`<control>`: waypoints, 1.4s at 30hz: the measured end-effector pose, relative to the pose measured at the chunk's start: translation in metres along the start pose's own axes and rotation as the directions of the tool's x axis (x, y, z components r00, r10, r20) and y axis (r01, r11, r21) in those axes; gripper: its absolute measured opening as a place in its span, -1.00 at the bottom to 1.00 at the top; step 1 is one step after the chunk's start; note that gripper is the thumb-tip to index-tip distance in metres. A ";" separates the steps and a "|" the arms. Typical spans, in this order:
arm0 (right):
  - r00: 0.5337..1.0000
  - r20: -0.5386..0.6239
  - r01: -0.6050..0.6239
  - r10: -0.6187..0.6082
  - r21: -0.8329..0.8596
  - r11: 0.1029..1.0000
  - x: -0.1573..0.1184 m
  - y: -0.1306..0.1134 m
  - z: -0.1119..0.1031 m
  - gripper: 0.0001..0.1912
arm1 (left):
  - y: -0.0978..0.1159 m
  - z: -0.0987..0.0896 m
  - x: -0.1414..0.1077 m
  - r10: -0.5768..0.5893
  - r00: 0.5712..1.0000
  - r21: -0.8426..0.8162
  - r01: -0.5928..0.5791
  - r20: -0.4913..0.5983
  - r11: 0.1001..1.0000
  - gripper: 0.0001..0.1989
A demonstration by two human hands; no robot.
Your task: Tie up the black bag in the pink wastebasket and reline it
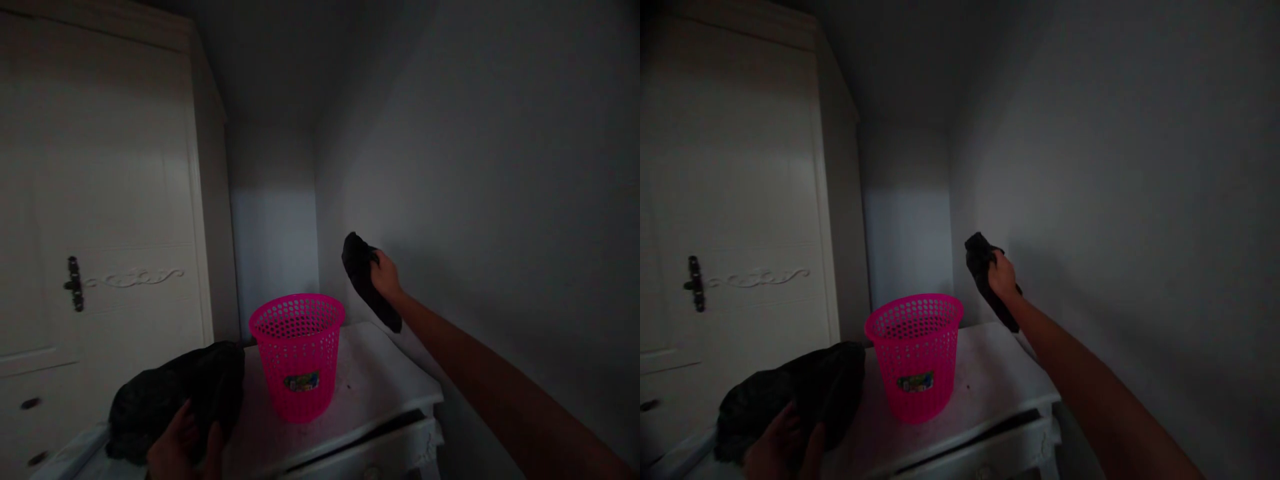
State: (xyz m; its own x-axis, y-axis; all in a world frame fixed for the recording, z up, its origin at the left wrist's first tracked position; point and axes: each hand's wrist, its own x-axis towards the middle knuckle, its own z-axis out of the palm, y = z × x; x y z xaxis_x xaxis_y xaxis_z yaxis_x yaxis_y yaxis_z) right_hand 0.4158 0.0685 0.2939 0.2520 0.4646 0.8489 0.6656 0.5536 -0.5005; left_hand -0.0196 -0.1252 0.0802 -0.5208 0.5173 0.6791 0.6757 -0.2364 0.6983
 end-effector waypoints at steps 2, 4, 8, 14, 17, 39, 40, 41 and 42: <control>0.995 -0.077 0.066 -0.059 0.085 0.994 0.026 -0.033 -0.002 -0.64 | 0.032 0.007 0.010 0.077 0.997 -0.059 -0.077 0.004 0.995 -0.34; 0.983 -0.155 0.128 -0.097 0.205 0.970 0.049 -0.062 -0.002 -0.65 | 0.067 0.012 0.022 0.165 0.986 -0.120 -0.160 0.036 0.980 -0.45; 0.964 -0.260 0.158 -0.057 0.387 0.908 0.076 -0.104 0.013 -0.67 | 0.121 0.025 0.052 0.351 0.919 -0.193 -0.316 0.181 0.929 -0.56; 0.949 -0.260 -0.066 0.180 0.394 0.917 0.054 -0.124 0.064 -0.53 | 0.153 0.048 0.079 0.571 0.797 -0.172 -0.546 0.196 0.820 -0.58; 0.973 -0.181 -0.085 0.146 0.311 0.947 0.025 -0.120 0.090 -0.50 | 0.166 0.051 0.082 0.586 0.800 -0.157 -0.567 0.132 0.809 -0.57; 0.833 0.520 -0.243 -0.189 0.650 0.720 -0.056 -0.112 0.082 -0.65 | 0.200 0.128 0.154 0.338 0.850 -0.138 -0.308 0.405 0.941 -0.65; 0.789 0.581 -0.301 -0.201 0.650 0.698 -0.056 -0.109 0.081 -0.60 | 0.198 0.127 0.155 0.322 0.854 -0.140 -0.290 0.409 0.947 -0.68; 0.756 0.621 -0.341 -0.205 0.642 0.687 -0.055 -0.105 0.080 -0.55 | 0.196 0.126 0.156 0.319 0.854 -0.175 -0.270 0.411 0.947 -0.68; 0.743 0.639 -0.358 -0.200 0.631 0.689 -0.054 -0.101 0.081 -0.50 | 0.195 0.125 0.157 0.324 0.848 -0.233 -0.245 0.419 0.941 -0.67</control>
State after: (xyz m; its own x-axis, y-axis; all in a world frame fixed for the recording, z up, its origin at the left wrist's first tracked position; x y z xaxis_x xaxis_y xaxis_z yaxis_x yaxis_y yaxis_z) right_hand 0.2780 0.0431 0.2848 -0.3950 0.6761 0.6219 -0.0750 0.6510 -0.7554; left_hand 0.0956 0.0124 0.2943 -0.0040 0.7069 0.7073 0.6421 -0.5404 0.5437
